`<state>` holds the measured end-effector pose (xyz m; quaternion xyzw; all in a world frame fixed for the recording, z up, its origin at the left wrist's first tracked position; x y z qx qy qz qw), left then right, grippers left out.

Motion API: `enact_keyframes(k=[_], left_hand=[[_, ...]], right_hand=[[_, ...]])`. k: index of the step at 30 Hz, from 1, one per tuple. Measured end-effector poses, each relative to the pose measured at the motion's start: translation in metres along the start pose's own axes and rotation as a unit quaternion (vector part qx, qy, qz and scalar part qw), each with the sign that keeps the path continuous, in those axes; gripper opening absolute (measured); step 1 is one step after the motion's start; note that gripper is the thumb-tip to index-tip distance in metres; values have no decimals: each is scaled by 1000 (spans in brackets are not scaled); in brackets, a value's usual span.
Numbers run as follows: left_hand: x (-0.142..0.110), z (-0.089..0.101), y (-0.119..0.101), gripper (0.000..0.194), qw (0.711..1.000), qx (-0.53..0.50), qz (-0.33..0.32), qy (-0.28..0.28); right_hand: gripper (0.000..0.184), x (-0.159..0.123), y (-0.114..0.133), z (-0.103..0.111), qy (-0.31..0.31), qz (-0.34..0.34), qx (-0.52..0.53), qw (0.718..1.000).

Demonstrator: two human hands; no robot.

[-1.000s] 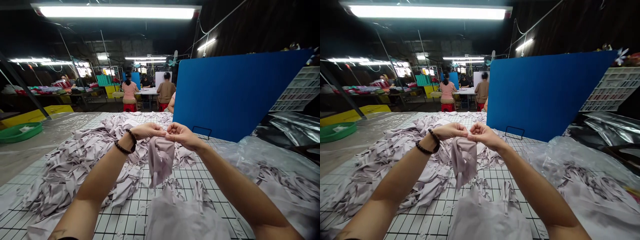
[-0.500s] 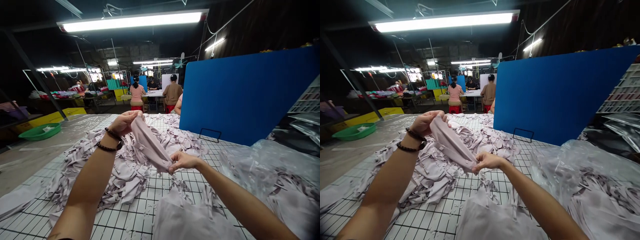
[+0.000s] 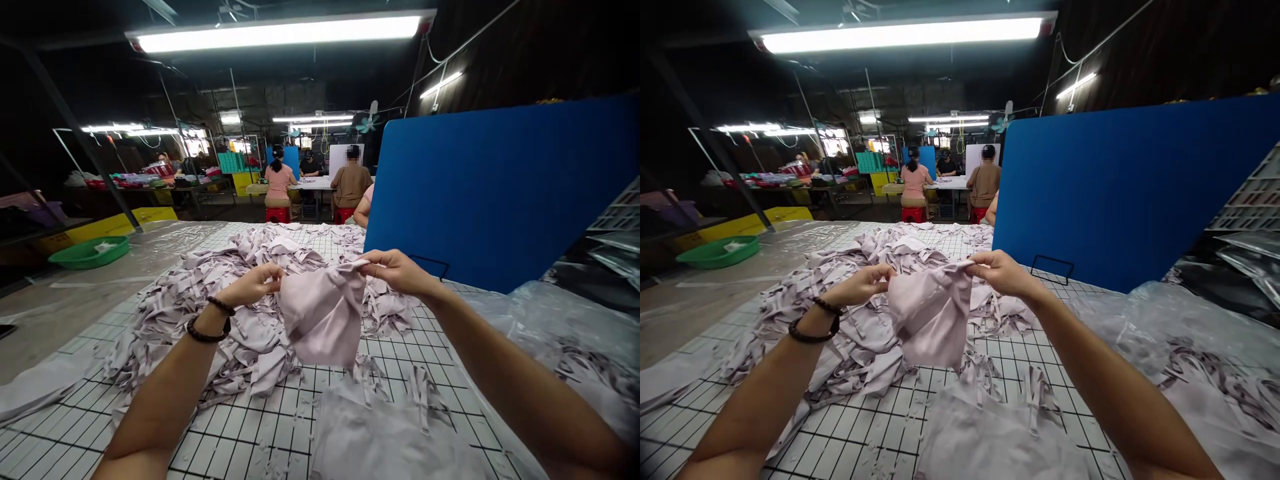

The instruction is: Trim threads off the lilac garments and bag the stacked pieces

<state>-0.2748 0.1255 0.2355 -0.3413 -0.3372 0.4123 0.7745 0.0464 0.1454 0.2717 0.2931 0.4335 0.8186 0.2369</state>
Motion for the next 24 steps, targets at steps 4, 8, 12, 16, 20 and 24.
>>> enact_keyframes(k=[4, 8, 12, 16, 20, 24], left_hand=[[-7, 11, 27, 33, 966, -253, 25, -40], [-25, 28, 17, 38, 931, -317, -14, -179], [-52, 38, -11, 40, 933, -300, -62, -187], [-61, 44, -30, 38, 959, -232, -53, -151], [-55, 38, -39, 26, 998, -55, 38, 12], [-55, 40, -34, 28, 998, 48, 38, -35]], right_hand=[[33, -5, 2, -9, 96, 37, -40, 994], [41, -10, -5, -11, 116, -17, -303, 946], [36, -14, -6, -2, 61, -32, -385, 920], [36, -17, -3, 3, 99, -36, -321, 941], [31, -21, 4, -4, -1, -43, -333, 942], [34, -23, 7, -6, 59, -17, -343, 937]])
Point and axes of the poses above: each hand's wrist, its own x-axis towards the middle knuckle, its own z-axis out of the back of the hand, y = z × x, the point moved 1 cm from there along x, towards the middle knuckle, and after that the axes turned 2 degrees about -z, right-handed, at the moved point
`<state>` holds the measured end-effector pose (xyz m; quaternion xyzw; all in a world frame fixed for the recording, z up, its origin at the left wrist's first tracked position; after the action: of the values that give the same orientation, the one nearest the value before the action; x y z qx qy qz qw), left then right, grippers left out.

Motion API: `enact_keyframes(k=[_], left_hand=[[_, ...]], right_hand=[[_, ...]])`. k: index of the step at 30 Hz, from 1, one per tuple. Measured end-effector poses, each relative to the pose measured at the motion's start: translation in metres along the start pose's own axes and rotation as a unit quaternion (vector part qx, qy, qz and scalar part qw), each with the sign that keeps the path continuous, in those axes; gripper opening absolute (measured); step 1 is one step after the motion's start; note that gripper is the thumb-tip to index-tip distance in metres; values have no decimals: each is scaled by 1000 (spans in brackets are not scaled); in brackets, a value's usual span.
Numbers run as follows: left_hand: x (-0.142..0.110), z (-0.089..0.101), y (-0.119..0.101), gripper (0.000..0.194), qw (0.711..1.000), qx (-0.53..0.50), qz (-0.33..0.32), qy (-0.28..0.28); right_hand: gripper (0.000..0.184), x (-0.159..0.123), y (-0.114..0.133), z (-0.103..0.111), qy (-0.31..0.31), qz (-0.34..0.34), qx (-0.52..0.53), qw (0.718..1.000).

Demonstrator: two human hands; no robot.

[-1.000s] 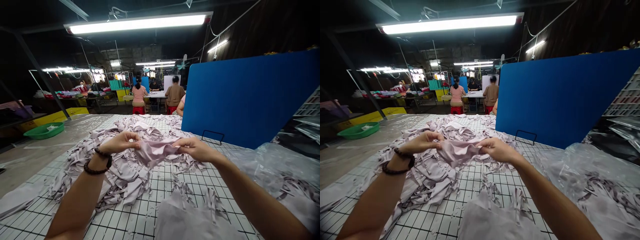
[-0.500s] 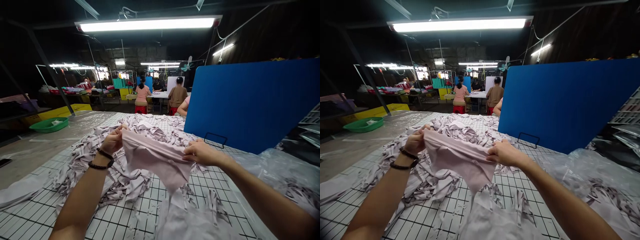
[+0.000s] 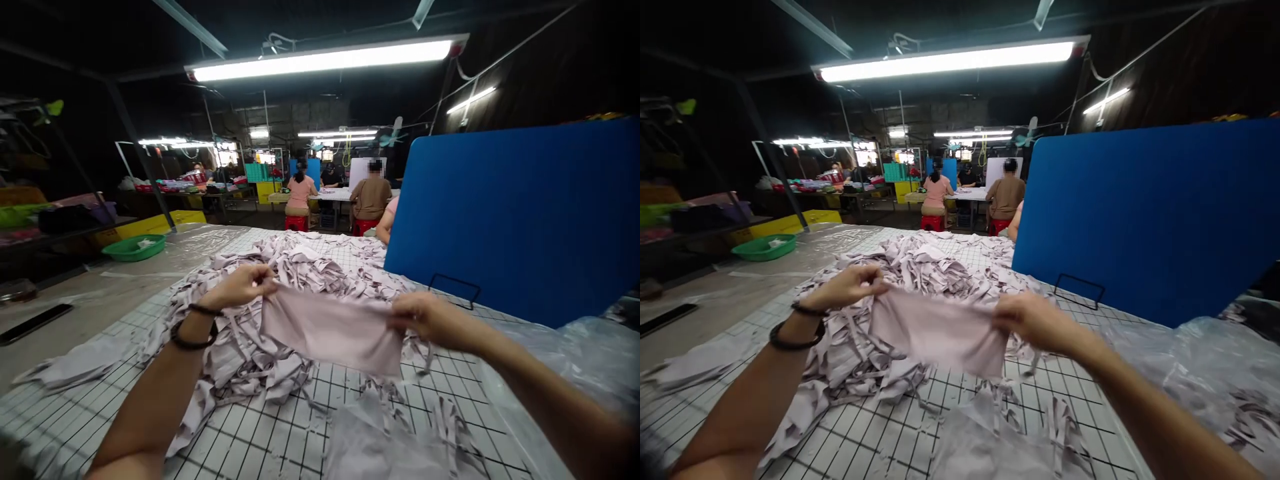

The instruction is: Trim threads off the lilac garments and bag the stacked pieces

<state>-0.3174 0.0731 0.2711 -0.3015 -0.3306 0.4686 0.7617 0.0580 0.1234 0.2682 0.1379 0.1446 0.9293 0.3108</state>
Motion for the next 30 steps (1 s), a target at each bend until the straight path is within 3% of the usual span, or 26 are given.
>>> enact_keyframes(k=[3, 8, 11, 14, 20, 23, 27, 30], left_hand=[[-6, 7, 4, 29, 999, -18, -17, -30], [-15, 11, -11, 30, 996, -58, -67, -6], [-16, 7, -17, 31, 997, -50, -17, 58], [-16, 4, -14, 33, 997, -45, 25, 63], [-7, 3, -12, 32, 1000, 16, 15, 12], [1, 2, -11, 30, 996, 71, -3, -52], [10, -3, -18, 27, 985, 84, -28, -147], [13, -6, -28, 32, 984, 27, -47, -168]], right_hand=[[37, 3, -11, 4, -60, -37, -33, 997], [32, 7, -19, 9, -50, -61, -16, 997], [26, 7, -19, 13, -36, -53, 8, 998], [24, 6, -23, 17, -34, -38, 15, 999], [21, 9, -32, 29, -75, -89, -59, 992], [17, 9, -27, 39, -98, -123, -77, 985], [16, 5, -15, 51, -129, -153, -27, 979], [21, -4, -7, 59, -160, -147, 24, 976]])
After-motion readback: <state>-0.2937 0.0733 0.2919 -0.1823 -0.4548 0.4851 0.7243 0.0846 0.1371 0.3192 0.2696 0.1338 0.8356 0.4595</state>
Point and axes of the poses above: each hand's wrist, its own x-axis towards the middle knuckle, its own z-axis out of the back of the hand, y = z × x, the point moved 1 cm from there along x, towards the middle knuckle, and after that the axes turned 2 degrees about -z, right-handed, at the moved point
